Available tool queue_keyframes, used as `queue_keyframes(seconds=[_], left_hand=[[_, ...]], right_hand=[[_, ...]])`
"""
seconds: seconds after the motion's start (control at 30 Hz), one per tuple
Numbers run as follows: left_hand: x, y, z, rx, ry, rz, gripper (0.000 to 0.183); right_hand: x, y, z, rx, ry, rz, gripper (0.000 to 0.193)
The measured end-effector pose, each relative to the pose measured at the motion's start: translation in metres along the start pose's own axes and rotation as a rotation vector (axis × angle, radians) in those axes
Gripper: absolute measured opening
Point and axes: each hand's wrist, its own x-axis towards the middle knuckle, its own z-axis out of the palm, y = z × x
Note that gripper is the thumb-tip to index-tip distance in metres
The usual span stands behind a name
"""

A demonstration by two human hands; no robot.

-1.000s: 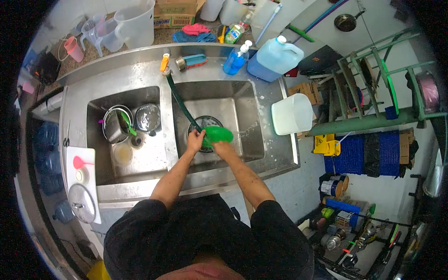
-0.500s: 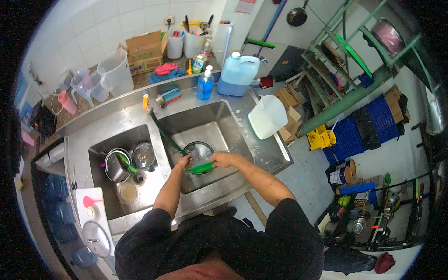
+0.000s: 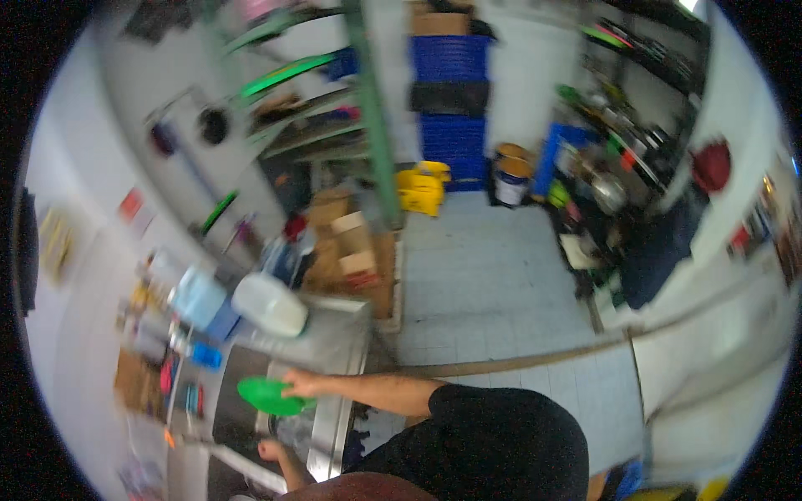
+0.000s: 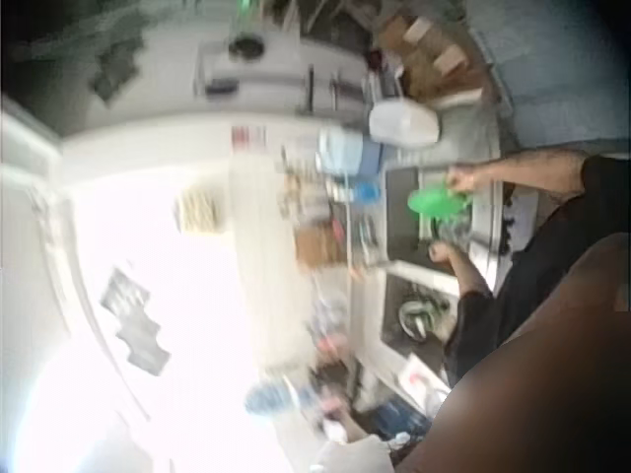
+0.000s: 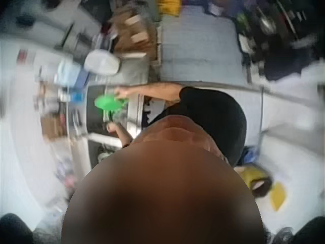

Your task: The person washes a plate, a pot, and several bowls by hand with a sponge and soapy water in a sink, then rinses them and places the plate on a rack.

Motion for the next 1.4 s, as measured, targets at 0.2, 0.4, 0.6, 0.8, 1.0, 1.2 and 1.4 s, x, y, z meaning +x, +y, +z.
queue_keyframes(seconds=[0.2,0.4,0.6,0.8,1.0,1.2,1.4], left_hand=[[-0.129,0.128,0.005,0.012,0.267,0.293,0.03],[-0.303,0.318,0.035,-0.07,-0.014,0.516,0.029],[-0.462,0.396,0.186,-0.588,-0.802,0.601,0.022],[-0.602,0.474,0.361,-0.467,-1.081,0.539,0.021],[-0.742,0.585,0.525,-0.705,-1.566,0.587,0.018],[-0.878,0.662,0.611,-0.426,-1.7,0.83,0.019],[-1.001,0.646,0.632,-0.203,-1.665,0.718,0.02]], right_hand=[[-0.108,-0.06,-0.221,-0.025,0.142,-0.032,0.026],[-0.178,-0.012,-0.412,0.54,0.716,0.434,0.03],[-0.302,0.098,-0.611,0.361,1.051,0.553,0.037],[-0.48,0.149,-0.811,-1.111,0.633,0.904,0.026],[-0.602,0.046,-1.017,-1.544,0.646,1.792,0.021],[-0.716,-0.039,-1.246,-1.901,1.036,1.69,0.021],[-0.836,0.004,-1.474,-1.907,1.391,1.31,0.052]])
